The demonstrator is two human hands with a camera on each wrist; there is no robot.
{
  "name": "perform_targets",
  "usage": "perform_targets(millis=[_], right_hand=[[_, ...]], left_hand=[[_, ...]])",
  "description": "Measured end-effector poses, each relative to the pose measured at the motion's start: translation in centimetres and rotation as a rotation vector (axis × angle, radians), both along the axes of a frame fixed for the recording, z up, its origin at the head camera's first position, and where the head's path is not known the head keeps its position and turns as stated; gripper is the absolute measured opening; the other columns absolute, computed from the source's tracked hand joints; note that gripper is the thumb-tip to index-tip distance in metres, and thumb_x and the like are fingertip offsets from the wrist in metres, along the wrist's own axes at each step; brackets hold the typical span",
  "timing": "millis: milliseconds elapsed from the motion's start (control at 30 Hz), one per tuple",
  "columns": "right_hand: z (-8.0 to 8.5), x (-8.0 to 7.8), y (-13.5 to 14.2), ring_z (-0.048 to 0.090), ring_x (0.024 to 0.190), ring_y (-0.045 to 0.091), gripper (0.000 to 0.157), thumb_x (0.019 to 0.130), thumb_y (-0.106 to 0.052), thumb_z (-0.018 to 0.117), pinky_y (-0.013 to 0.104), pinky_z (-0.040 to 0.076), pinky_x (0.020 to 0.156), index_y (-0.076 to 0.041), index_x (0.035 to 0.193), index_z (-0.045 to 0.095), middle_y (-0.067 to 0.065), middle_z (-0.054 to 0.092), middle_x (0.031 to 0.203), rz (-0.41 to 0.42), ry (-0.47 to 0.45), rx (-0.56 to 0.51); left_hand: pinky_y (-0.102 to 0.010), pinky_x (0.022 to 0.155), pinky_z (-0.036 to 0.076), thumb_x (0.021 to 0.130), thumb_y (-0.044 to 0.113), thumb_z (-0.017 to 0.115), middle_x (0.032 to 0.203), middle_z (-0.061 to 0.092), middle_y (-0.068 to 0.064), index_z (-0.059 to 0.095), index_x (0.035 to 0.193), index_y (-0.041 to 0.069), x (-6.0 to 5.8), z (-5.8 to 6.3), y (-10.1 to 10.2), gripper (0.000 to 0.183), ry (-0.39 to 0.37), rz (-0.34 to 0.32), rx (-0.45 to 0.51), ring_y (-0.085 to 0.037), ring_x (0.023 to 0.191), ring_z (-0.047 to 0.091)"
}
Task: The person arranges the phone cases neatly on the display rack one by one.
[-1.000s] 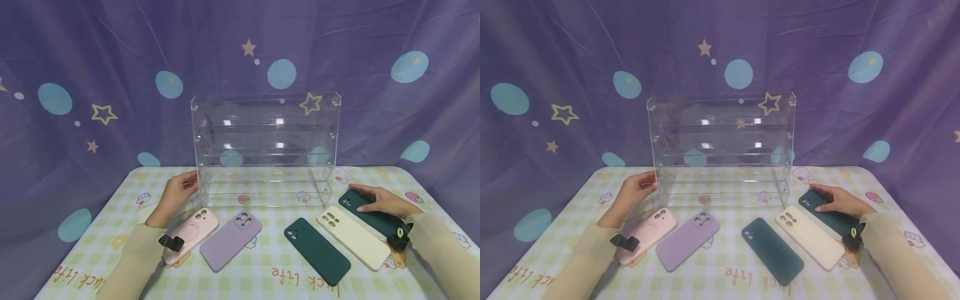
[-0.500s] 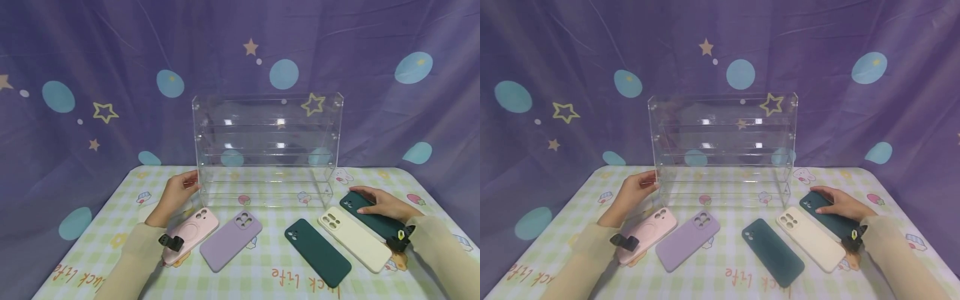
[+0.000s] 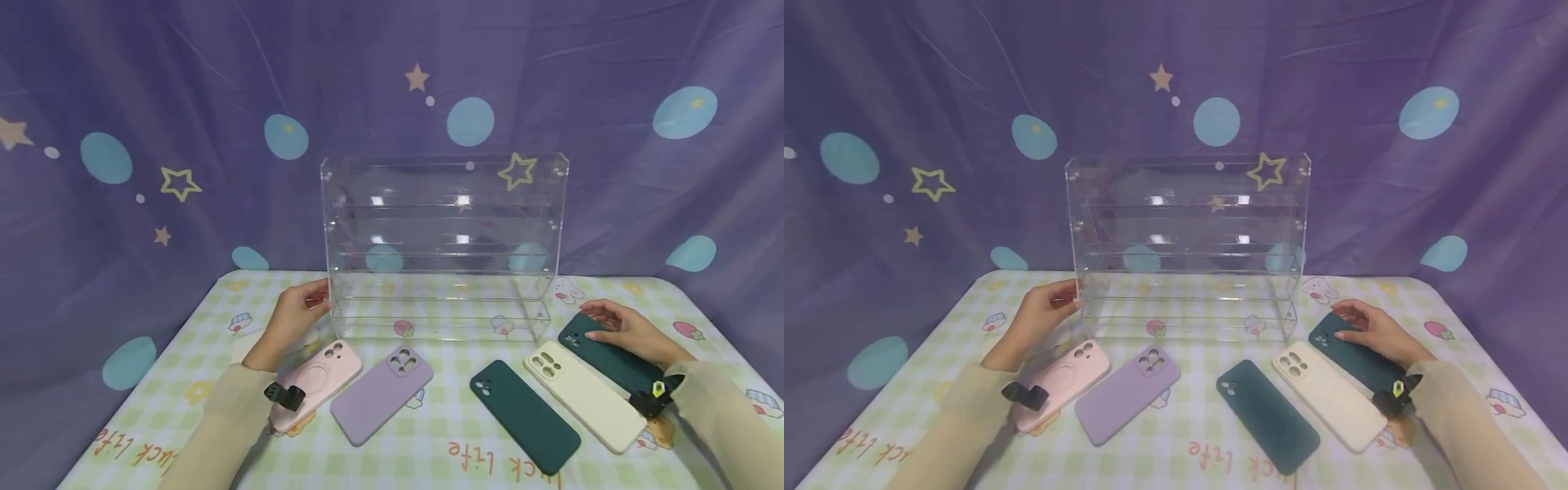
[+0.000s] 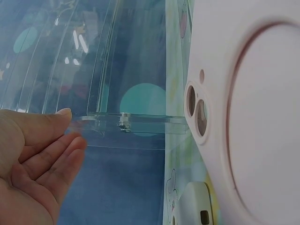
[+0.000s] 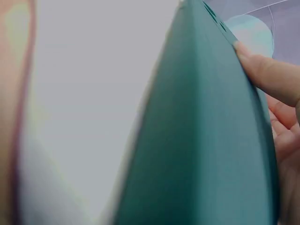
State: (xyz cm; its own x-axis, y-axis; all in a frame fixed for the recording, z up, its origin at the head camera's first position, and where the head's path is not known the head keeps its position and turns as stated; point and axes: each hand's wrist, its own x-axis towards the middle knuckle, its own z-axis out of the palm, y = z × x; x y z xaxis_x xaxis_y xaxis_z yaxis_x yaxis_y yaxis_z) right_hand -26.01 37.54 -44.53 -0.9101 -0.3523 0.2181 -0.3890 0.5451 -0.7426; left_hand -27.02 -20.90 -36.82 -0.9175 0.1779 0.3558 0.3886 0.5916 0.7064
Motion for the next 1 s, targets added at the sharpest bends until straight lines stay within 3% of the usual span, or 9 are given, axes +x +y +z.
perform_targets(millis=[133, 233, 300, 467, 733, 867, 1000], right_hand=[[0.6, 0.1, 0.1, 0.057, 0.093, -0.009, 0.047, 0.092, -0.012, 0.062, 0.014, 0.050, 0.072, 0.010, 0.131, 0.048, -0.019, 0.059, 0.112, -0.056, -0.066, -0.016], [1.3, 0.0, 0.2, 0.061, 0.087, -0.006, 0.039, 0.093, -0.011, 0.059, 0.019, 0.052, 0.066, 0.013, 0.124, 0.054, -0.026, 0.061, 0.105, -0.067, -0.132, -0.032], [2.0, 0.0, 0.4, 0.062, 0.085, -0.004, 0.036, 0.094, -0.013, 0.059, 0.021, 0.053, 0.065, 0.011, 0.121, 0.057, -0.026, 0.063, 0.101, -0.066, -0.184, -0.049], [4.1, 0.1, 0.8, 0.065, 0.085, 0.002, 0.022, 0.094, -0.011, 0.059, 0.024, 0.055, 0.067, -0.013, 0.112, 0.071, -0.023, 0.065, 0.099, -0.077, -0.340, -0.196], [8.9, 0.3, 1.4, 0.068, 0.077, 0.008, 0.029, 0.095, -0.010, 0.057, 0.028, 0.057, 0.063, -0.035, 0.095, 0.073, -0.013, 0.071, 0.090, -0.177, -0.443, -0.403], [12.0, 0.2, 1.3, 0.068, 0.071, 0.009, 0.031, 0.095, -0.009, 0.055, 0.027, 0.056, 0.059, -0.034, 0.091, 0.074, -0.008, 0.072, 0.084, -0.217, -0.461, -0.549], [15.5, 0.1, 0.7, 0.065, 0.067, 0.007, 0.023, 0.092, -0.013, 0.061, 0.023, 0.054, 0.055, -0.031, 0.087, 0.075, -0.009, 0.071, 0.080, -0.285, -0.451, -0.652]], left_hand=[[-0.044, 0.088, 0.051, 0.082, -0.004, 0.067, 0.109, 0.064, -0.026, 0.055, 0.124, -0.011, 0.1, 0.1, 0.2, 0.044, -0.009, 0.004, 0.004, -0.037, 0.103, 0.062], [-0.045, 0.088, 0.051, 0.082, -0.005, 0.067, 0.111, 0.064, -0.026, 0.055, 0.124, -0.011, 0.2, 0.2, 0.3, 0.044, -0.014, 0.002, 0.004, -0.037, 0.104, 0.062], [-0.045, 0.088, 0.051, 0.083, -0.004, 0.067, 0.111, 0.064, -0.026, 0.055, 0.124, -0.011, 0.2, 0.2, 0.3, 0.044, -0.020, 0.002, 0.004, -0.037, 0.104, 0.062], [-0.041, 0.088, 0.052, 0.083, -0.002, 0.067, 0.110, 0.065, -0.025, 0.055, 0.124, -0.010, 0.0, 0.0, 0.1, 0.043, -0.025, 0.007, -0.001, -0.036, 0.103, 0.063], [-0.039, 0.086, 0.052, 0.083, -0.001, 0.068, 0.108, 0.065, -0.025, 0.056, 0.123, -0.010, -0.1, -0.2, -0.1, 0.042, -0.022, 0.016, 0.006, -0.036, 0.101, 0.063], [-0.039, 0.086, 0.053, 0.084, -0.001, 0.068, 0.108, 0.066, -0.025, 0.056, 0.123, -0.010, -0.2, -0.4, -0.1, 0.042, -0.021, 0.012, 0.007, -0.035, 0.100, 0.064], [-0.039, 0.085, 0.053, 0.084, 0.001, 0.068, 0.108, 0.066, -0.023, 0.057, 0.124, -0.008, 0.0, -0.4, -0.2, 0.042, -0.017, 0.015, -0.006, -0.034, 0.099, 0.064]])
